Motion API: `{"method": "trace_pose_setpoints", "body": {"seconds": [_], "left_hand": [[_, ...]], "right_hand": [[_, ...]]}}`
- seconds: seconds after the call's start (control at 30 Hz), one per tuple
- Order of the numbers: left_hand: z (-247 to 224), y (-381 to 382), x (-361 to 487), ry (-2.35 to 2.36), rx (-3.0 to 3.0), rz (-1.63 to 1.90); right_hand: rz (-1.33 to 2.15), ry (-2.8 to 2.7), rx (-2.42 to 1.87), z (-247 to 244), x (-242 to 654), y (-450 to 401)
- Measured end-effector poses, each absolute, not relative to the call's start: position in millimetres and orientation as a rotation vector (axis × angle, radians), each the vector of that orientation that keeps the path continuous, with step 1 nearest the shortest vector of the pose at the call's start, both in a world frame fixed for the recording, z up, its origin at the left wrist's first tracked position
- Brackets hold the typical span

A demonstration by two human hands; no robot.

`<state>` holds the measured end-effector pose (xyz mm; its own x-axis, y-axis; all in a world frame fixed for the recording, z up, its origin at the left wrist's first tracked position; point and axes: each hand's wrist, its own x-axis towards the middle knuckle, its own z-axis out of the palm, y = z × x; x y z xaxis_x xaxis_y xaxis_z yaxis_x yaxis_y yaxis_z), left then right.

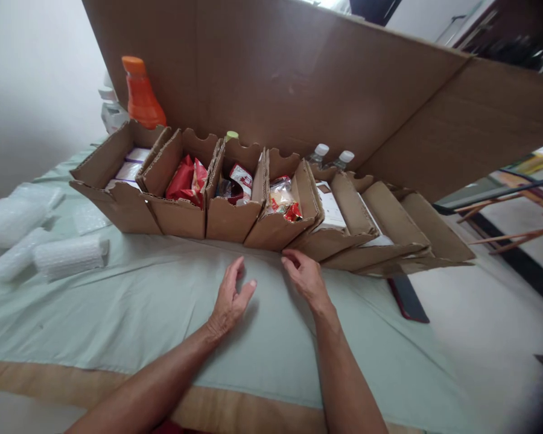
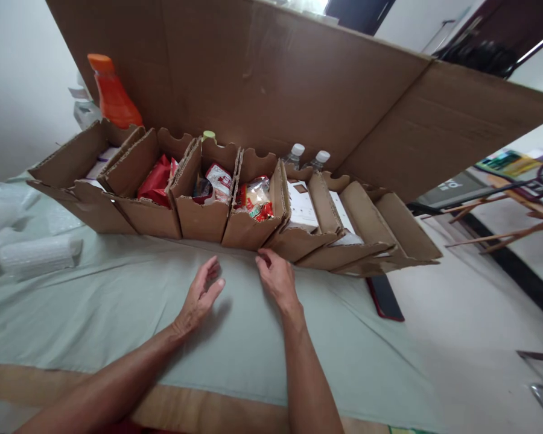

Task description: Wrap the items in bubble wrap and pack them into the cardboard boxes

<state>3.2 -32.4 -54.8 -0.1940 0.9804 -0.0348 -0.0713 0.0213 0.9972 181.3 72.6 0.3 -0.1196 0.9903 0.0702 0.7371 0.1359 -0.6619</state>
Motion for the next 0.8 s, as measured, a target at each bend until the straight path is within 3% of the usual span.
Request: {"method": "trace_pose_setpoints", "body": {"seconds": [0.43, 0.8], "left_hand": [[-54, -31, 4, 1.329, 1.015, 1.350], [-56, -28, 6, 1.300, 0.917, 1.412]], "right_hand": [[0.659, -1.945, -1.591, 1, 178, 76], [0.550, -2.094, -1.155, 89, 85, 61]]}}
